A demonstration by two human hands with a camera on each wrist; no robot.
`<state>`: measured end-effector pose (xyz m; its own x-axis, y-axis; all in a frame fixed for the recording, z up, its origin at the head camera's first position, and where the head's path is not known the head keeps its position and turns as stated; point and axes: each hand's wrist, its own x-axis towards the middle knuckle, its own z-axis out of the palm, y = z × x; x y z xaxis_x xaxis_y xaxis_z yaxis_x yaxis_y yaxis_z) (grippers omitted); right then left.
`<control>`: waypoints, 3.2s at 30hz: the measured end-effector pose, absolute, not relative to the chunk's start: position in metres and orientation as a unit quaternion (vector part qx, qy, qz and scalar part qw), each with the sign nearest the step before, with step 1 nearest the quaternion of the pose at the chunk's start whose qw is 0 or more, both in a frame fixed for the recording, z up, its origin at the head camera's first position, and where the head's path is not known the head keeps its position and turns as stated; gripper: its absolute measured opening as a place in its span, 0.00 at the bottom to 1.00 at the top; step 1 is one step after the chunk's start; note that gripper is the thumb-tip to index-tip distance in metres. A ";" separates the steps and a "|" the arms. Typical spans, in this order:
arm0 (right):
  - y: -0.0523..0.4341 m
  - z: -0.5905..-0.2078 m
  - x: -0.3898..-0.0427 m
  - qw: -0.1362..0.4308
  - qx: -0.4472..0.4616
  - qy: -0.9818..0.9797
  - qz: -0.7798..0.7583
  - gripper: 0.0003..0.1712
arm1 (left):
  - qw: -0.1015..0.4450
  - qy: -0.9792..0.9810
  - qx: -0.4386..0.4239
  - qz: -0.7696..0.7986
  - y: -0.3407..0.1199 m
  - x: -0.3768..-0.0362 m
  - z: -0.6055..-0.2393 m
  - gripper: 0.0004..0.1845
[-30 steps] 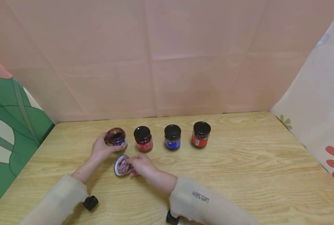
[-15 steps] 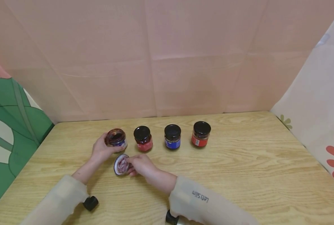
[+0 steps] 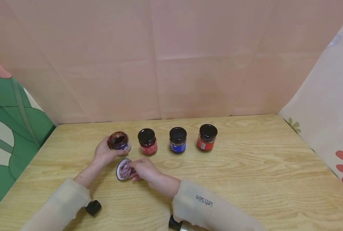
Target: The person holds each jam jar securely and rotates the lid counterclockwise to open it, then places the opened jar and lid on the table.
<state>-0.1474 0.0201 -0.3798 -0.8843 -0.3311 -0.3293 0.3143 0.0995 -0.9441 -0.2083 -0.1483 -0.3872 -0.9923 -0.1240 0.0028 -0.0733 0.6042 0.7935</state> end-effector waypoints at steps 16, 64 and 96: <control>0.019 -0.381 -0.151 0.243 -0.001 0.700 -0.671 0.18 | 0.006 -0.890 0.056 -0.453 -0.149 -0.207 -0.386 0.47; 0.060 -0.373 -0.157 0.173 -0.070 0.777 -0.601 0.15 | 0.121 -0.894 -0.037 -0.431 -0.139 -0.187 -0.364 0.51; 0.111 -0.359 -0.166 0.066 -0.125 0.831 -0.538 0.15 | 0.057 -0.900 -0.106 -0.420 -0.110 -0.176 -0.354 0.52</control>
